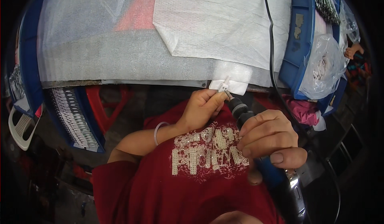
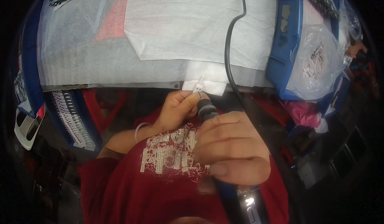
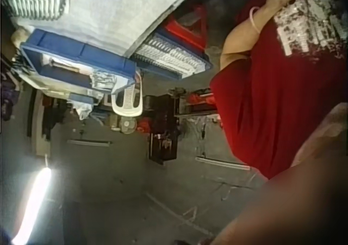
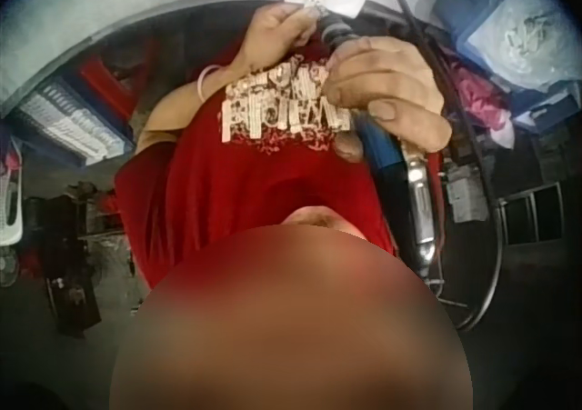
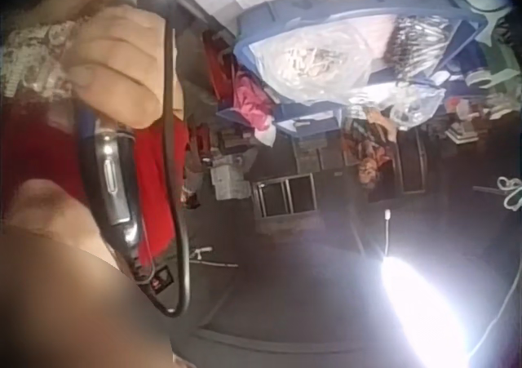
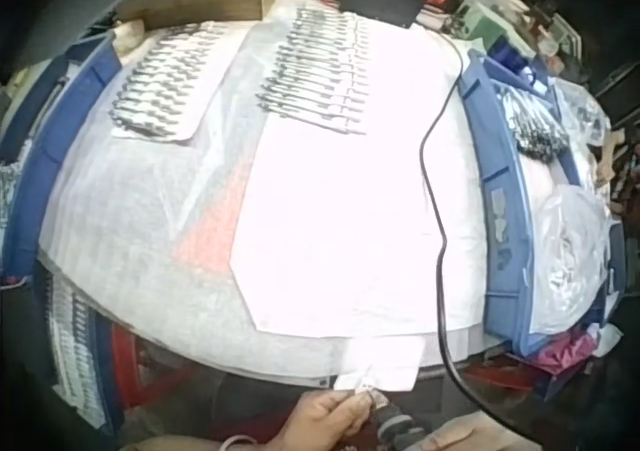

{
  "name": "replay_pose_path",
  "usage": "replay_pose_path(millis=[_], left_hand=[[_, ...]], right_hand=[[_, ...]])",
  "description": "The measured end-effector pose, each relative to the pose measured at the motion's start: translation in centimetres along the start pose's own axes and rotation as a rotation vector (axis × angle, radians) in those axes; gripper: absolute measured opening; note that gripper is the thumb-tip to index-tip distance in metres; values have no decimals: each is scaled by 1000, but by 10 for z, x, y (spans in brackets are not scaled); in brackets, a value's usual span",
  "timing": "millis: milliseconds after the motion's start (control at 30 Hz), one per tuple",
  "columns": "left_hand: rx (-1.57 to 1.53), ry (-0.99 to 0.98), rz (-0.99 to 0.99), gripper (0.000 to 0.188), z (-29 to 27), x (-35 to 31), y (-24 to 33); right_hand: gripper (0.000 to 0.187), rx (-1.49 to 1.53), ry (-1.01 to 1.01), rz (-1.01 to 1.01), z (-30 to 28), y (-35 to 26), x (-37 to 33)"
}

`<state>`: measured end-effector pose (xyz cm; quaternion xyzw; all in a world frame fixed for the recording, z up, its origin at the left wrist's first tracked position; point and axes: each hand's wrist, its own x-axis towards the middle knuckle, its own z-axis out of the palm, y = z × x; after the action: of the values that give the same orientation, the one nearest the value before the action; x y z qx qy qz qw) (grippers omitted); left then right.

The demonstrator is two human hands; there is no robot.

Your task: Polishing or finishing small plastic components using a handheld rotary tool at a workbench.

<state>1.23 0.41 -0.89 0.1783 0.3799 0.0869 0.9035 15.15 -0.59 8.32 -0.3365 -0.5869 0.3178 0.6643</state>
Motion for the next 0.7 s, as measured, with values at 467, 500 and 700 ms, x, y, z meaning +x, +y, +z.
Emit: replay_pose_path(millis=[467, 500, 700], left_hand=[[18, -2, -4, 22, -6, 2, -4], [28, 2, -11, 22, -7, 2, -4], [32, 16, -6, 22, -6, 0, -1]], right_hand=[[48, -97, -262, 77, -17, 2, 1], [48, -84, -267, 86, -17, 3, 0], [45, -54, -291, 124, -20, 4, 8]])
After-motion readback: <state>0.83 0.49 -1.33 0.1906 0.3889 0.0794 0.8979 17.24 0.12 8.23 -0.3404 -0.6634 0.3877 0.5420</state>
